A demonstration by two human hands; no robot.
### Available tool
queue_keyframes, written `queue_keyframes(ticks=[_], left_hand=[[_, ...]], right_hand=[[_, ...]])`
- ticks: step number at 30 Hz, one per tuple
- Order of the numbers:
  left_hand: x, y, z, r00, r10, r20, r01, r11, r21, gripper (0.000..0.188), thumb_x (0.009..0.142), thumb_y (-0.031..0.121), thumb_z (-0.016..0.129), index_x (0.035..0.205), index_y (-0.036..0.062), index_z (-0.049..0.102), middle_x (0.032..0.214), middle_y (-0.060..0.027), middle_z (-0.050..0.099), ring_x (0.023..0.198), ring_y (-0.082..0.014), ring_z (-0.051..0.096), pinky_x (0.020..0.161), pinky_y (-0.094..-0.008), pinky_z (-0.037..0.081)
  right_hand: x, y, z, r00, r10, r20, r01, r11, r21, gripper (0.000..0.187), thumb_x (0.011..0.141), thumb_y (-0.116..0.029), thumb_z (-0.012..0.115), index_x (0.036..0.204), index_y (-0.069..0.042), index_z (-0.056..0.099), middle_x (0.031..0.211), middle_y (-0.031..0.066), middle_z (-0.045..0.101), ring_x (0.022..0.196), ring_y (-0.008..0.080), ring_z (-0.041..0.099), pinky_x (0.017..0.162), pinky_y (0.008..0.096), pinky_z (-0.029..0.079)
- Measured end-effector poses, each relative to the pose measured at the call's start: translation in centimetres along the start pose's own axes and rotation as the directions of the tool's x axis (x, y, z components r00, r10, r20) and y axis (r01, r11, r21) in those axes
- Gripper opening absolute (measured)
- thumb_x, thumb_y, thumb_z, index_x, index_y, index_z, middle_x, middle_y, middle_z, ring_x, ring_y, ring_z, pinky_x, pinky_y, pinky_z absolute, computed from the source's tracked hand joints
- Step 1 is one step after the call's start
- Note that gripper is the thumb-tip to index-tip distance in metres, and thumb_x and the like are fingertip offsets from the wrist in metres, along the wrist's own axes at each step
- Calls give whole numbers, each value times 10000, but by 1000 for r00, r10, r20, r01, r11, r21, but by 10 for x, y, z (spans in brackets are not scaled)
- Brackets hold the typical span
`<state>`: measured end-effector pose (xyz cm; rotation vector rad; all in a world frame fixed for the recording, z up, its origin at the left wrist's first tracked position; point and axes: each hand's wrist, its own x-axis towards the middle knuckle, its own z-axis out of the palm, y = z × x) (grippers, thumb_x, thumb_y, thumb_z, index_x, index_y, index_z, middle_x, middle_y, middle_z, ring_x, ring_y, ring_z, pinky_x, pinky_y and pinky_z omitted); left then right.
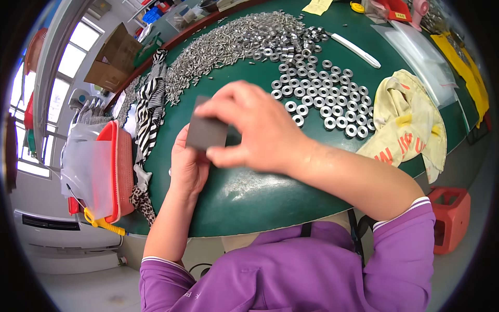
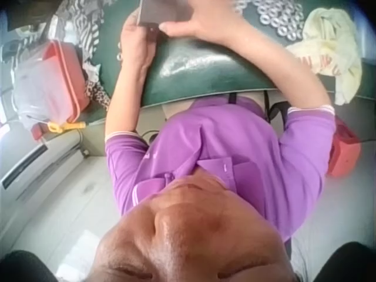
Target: The worker is polishing small metal rings using a sanding block and an internal cleaning tool.
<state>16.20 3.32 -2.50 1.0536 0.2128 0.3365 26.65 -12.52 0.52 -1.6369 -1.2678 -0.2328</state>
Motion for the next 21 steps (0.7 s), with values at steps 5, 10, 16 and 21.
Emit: queue_keyframes(ticks=[5, 10, 16, 21], left_hand=[[1, 2, 2, 998, 35, 60, -36, 999, 16, 254, 873, 88, 627, 1104, 30, 536, 1048, -86, 622, 914, -151, 616, 824, -291, 515], [2, 5, -2, 994, 37, 103, -36, 999, -12, 321, 883, 55, 609, 1188, 15, 515, 1041, -65, 612, 904, -133, 600, 824, -263, 491], [2, 4, -5, 996, 26, 89, -22, 999, -42, 358, 884, 61, 609, 1229, 16, 525, 1055, -51, 610, 933, -131, 592, 866, -265, 480], [4, 5, -1, 999, -8, 45, 7, 1000, 9, 364, 875, 78, 613, 1223, 2, 537, 1106, -67, 612, 965, -142, 597, 884, -275, 481]], right_hand=[[-3, -5, 6, 999, -25, -39, 28, 998, 62, 503, 634, -292, 740, 1088, -120, 605, 1033, 111, 537, 985, 293, 544, 859, 389, 466], [9, 24, -1, 986, 107, -129, -122, 986, -113, 452, 658, -279, 724, 1061, -111, 611, 1027, 101, 558, 968, 272, 564, 853, 369, 473], [6, 22, -7, 969, 208, -130, -206, 978, 27, 463, 676, -283, 732, 1087, -108, 610, 1029, 94, 574, 968, 249, 575, 862, 355, 469], [0, 10, -4, 992, 124, 10, -124, 992, 3, 528, 646, -219, 748, 1138, -113, 590, 1117, 100, 531, 1029, 259, 545, 908, 367, 445]])
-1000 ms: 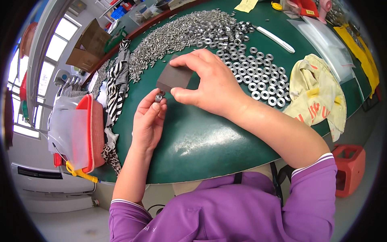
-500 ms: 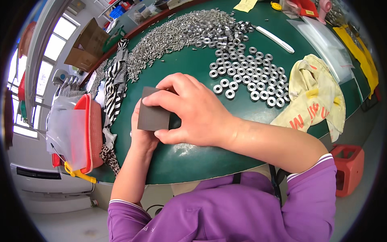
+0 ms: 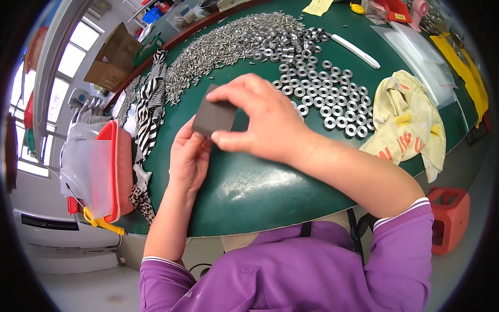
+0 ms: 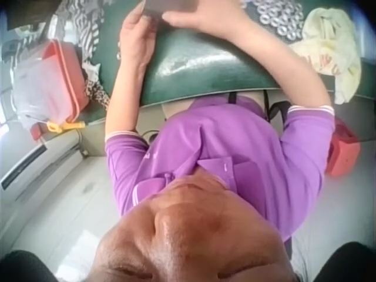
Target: The worker is polishing small metal rings using a sanding block and an internal cleaning tool.
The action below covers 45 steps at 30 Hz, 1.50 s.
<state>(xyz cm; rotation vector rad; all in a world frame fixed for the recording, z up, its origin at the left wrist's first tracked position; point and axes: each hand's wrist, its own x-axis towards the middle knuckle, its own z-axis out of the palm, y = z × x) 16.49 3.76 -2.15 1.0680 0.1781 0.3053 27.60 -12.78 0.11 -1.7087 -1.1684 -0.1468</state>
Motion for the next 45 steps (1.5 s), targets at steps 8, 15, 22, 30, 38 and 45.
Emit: queue_keyframes(ticks=[8, 15, 22, 30, 38, 45], left_hand=[[-3, -3, -2, 999, 31, 19, -31, 1000, 5, 233, 891, 72, 600, 1111, 16, 548, 1035, -75, 627, 924, -141, 604, 834, -271, 498], [-3, 0, -4, 999, 25, 45, -24, 999, -24, 283, 870, 86, 635, 1124, 23, 530, 1003, -59, 623, 868, -122, 586, 795, -255, 486], [-1, -2, -2, 997, 59, 44, -61, 998, 25, 368, 867, 133, 639, 1202, 49, 511, 1133, -63, 573, 979, -145, 576, 816, -268, 492], [-6, 3, 3, 994, 68, 90, -67, 998, -22, 406, 884, 69, 612, 1267, 13, 488, 1037, -44, 600, 886, -115, 576, 821, -260, 484], [-2, 7, 1, 999, -21, 33, 22, 999, -31, 344, 900, 53, 580, 1239, 9, 537, 1115, -54, 604, 972, -123, 587, 868, -257, 478], [-2, 2, -5, 1000, -28, -1, 28, 999, 20, 376, 825, 114, 678, 1167, 15, 560, 1107, -82, 620, 987, -168, 612, 864, -299, 507]], right_hand=[[3, 4, 1, 995, -25, -101, 19, 998, -61, 478, 652, -282, 733, 1079, -112, 598, 1047, 109, 544, 991, 295, 547, 858, 394, 465], [4, 2, 2, 994, -21, -106, 15, 998, -55, 452, 665, -295, 717, 1068, -117, 611, 1030, 96, 549, 966, 278, 558, 849, 376, 469], [-1, -7, 3, 998, -48, -34, 50, 997, 64, 471, 655, -296, 737, 1069, -111, 608, 1052, 101, 552, 1000, 275, 556, 864, 375, 468], [7, 14, -5, 992, -14, -127, 3, 996, -88, 445, 666, -277, 730, 1065, -123, 610, 1040, 85, 563, 968, 264, 567, 855, 364, 469], [8, 16, -6, 989, 52, -139, -54, 998, -11, 455, 667, -281, 734, 1075, -123, 611, 1050, 82, 568, 986, 259, 570, 869, 356, 465], [-5, -16, 4, 977, -203, 59, 202, 979, 24, 471, 641, -297, 739, 1064, -147, 599, 1065, 101, 537, 993, 298, 542, 879, 408, 450]])
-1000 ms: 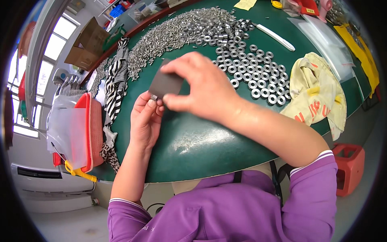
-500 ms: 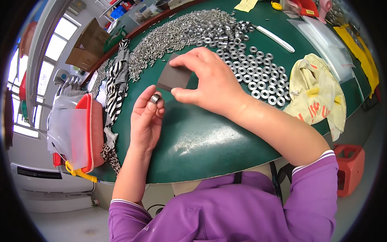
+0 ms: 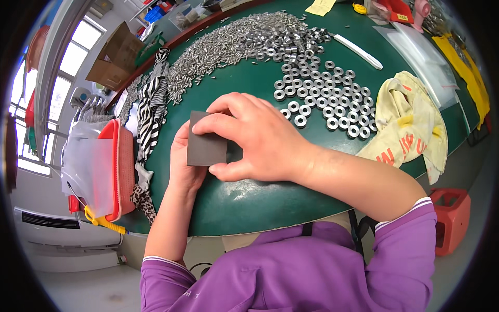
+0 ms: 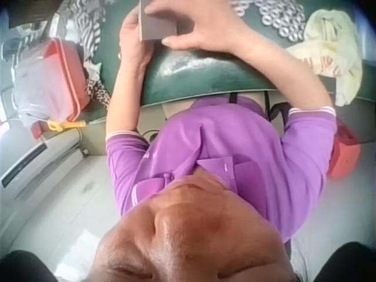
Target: The worker is polishing small metal rings using a sanding block and an internal cleaning tool.
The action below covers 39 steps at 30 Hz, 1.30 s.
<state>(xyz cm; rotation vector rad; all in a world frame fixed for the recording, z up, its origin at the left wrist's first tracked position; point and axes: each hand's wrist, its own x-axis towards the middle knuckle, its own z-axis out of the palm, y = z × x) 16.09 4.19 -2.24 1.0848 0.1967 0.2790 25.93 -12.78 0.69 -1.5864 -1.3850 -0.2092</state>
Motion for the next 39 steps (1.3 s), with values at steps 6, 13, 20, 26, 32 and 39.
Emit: queue_keyframes(ticks=[6, 13, 20, 26, 32, 39], left_hand=[[1, -6, 4, 997, 68, -23, -68, 998, 3, 313, 844, 84, 659, 1129, 6, 558, 1050, -86, 633, 938, -149, 617, 865, -283, 500], [-4, 2, 8, 987, 111, 121, -103, 992, -69, 326, 879, 75, 624, 1192, 30, 547, 1041, -57, 608, 887, -124, 584, 800, -241, 487], [1, 3, -3, 998, -1, 59, 7, 995, -97, 366, 886, 59, 604, 1242, 15, 529, 1090, -52, 594, 963, -128, 576, 841, -236, 486], [2, 0, -4, 998, 14, 55, -15, 1000, 22, 319, 879, 99, 620, 1180, 12, 557, 1091, -68, 621, 988, -148, 601, 892, -289, 491], [-1, 4, 3, 996, 52, 77, -56, 998, 40, 295, 876, 113, 631, 1143, 15, 554, 1029, -70, 615, 871, -129, 592, 762, -249, 490], [1, 15, 2, 987, 113, 112, -101, 989, -103, 396, 913, 116, 559, 1292, 35, 479, 1068, -55, 532, 764, -104, 451, 681, -234, 385]], right_hand=[[-1, 8, 0, 997, 62, -48, -62, 998, -11, 548, 608, -260, 766, 1119, -153, 599, 1118, 120, 527, 1038, 294, 542, 876, 389, 465], [9, 37, -16, 956, 172, -237, -212, 965, -154, 435, 670, -274, 729, 1058, -114, 613, 1055, 81, 563, 978, 260, 563, 860, 361, 465], [4, 31, -13, 954, 236, -186, -244, 969, -23, 460, 672, -268, 734, 1087, -121, 601, 1053, 80, 563, 992, 257, 564, 867, 362, 467], [1, 2, -1, 1000, 5, -9, -6, 999, -34, 553, 616, -264, 760, 1130, -151, 590, 1126, 114, 522, 1039, 301, 533, 882, 397, 454], [7, 30, -10, 973, 174, -153, -193, 975, -114, 451, 666, -308, 725, 1062, -130, 604, 1068, 105, 547, 1016, 294, 541, 877, 397, 456], [-4, 29, -2, 966, 247, 72, -223, 944, -241, 555, 680, -349, 745, 1153, -125, 562, 1119, 111, 536, 1065, 307, 528, 923, 430, 423]])
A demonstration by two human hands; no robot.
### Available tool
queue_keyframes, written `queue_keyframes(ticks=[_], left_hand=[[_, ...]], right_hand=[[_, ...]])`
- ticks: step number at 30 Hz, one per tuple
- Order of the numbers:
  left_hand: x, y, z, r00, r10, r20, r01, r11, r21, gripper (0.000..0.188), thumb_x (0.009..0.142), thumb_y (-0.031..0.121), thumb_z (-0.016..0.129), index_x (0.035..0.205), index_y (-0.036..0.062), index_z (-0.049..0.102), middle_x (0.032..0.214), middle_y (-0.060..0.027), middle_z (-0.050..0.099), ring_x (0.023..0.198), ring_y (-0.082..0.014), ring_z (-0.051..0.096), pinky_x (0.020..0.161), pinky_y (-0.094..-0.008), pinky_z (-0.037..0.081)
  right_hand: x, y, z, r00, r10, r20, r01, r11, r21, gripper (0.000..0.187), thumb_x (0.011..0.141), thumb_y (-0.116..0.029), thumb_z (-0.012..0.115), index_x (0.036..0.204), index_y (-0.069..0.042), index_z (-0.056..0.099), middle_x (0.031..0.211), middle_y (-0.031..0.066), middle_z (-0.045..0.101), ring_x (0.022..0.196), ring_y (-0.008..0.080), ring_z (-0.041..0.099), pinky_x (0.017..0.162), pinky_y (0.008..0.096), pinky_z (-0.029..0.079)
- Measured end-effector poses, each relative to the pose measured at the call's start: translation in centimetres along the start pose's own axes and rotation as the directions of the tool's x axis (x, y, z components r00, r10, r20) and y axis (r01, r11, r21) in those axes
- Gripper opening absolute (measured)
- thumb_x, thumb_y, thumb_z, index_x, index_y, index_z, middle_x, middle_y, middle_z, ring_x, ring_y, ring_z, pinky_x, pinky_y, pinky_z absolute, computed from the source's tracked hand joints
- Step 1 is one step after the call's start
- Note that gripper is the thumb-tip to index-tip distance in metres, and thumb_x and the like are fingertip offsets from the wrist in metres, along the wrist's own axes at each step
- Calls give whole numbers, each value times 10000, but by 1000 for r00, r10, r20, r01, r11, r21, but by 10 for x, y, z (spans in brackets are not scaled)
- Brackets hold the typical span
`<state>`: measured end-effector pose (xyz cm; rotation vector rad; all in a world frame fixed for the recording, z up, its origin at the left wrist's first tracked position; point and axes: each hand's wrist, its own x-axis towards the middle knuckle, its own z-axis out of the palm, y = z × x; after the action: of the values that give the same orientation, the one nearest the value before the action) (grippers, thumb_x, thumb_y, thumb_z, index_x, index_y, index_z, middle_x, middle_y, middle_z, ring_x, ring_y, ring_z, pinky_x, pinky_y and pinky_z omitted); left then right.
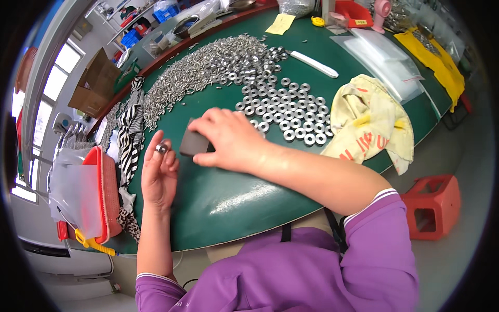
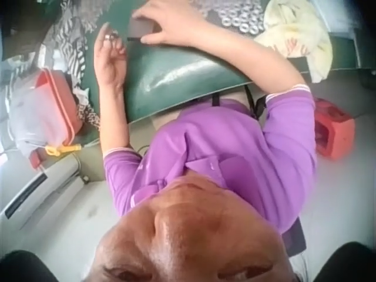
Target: The worker is polishing small metal rings using a sanding block and an internal cleaning tool.
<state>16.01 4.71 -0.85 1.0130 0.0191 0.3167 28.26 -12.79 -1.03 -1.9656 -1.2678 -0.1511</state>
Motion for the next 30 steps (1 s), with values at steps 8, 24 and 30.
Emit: queue_keyframes(ticks=[8, 24, 30], left_hand=[[4, -2, -21, 987, -82, -140, 74, 996, -57, 344, 913, 88, 564, 1241, 3, 508, 1088, -69, 597, 886, -96, 595, 780, -208, 501], [3, 2, -36, 989, 0, -145, -9, 998, -63, 370, 940, 163, 549, 1271, 19, 465, 1079, -73, 585, 856, -90, 576, 741, -199, 485], [8, 0, -28, 997, -29, -77, 16, 986, -165, 369, 937, 127, 543, 1273, -7, 472, 1136, -96, 587, 915, -119, 597, 789, -225, 508]], right_hand=[[24, 87, -85, 844, 57, -533, -290, 884, -365, 350, 759, -237, 665, 1074, -88, 627, 1082, 130, 586, 1023, 322, 540, 870, 432, 449], [30, 88, -93, 798, 187, -573, -333, 929, -160, 218, 889, -182, 522, 1053, -39, 539, 990, 196, 559, 870, 389, 590, 765, 448, 484], [15, -12, -57, 984, 156, 84, -177, 890, 420, 265, 938, -139, 461, 1156, -27, 560, 814, 24, 601, 721, 92, 567, 666, 251, 459]])
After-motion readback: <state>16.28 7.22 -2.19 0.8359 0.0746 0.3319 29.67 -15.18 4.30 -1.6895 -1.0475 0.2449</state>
